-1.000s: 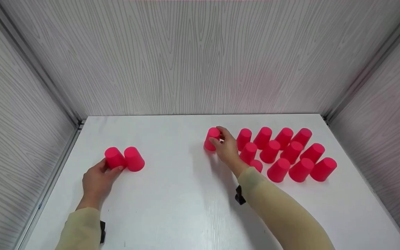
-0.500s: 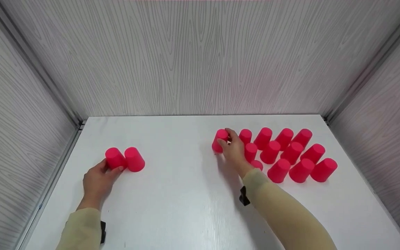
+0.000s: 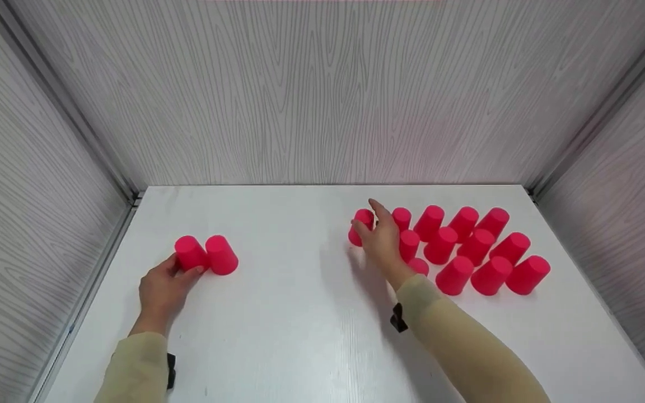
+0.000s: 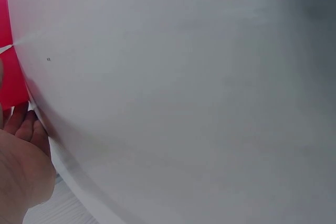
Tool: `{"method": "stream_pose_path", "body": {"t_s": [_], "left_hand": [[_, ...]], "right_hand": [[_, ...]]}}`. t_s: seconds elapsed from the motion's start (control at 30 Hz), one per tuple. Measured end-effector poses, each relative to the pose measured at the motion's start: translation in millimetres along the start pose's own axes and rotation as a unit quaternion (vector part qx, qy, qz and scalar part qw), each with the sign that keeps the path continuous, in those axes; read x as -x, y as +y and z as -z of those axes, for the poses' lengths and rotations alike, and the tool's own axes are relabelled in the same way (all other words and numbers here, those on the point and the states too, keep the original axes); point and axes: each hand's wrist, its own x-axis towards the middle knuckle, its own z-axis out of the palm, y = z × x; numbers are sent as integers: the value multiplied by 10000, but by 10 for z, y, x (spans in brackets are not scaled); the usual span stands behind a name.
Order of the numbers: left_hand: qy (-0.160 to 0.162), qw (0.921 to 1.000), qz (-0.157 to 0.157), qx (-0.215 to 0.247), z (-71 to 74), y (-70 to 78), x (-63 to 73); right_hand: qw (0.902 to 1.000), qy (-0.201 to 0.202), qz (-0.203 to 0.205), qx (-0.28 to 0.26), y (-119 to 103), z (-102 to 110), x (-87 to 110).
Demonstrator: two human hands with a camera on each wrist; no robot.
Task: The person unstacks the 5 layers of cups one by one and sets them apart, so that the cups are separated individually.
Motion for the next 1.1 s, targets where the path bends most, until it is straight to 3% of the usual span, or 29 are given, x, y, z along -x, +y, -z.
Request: {"method": "stream_pose_path", "body": {"t_s": [0.17,0.3,0.4,0.6,0.73,0.9,1.1], "left_hand": [[-16,10000,-32,-36,-12,30,-15],[-49,10000,30,26,-15,32,0],[-30,9999,73,67,-7,23,7],[41,9999,149,29,35,-15,-9],[47,9998,171,-4,59,-18,-22],[54,9999,59,-91,52,1,-37],[65,9999,40,-115,-4,-15,-26]], "right_hand": [[9951,180,953,-198,-212,-177,130],[9859,-305,1573,-477,-408,-532,238],[9793,-827,1703,-718,-580,-895,328],[9751,-1576,1422,-637,-876,-1634,561],[9762,-1864,988,-504,-988,-1975,683],[9789,-1920,620,-332,-1036,-2198,747],[9794,-1934,530,-219,-973,-2298,779]]}}
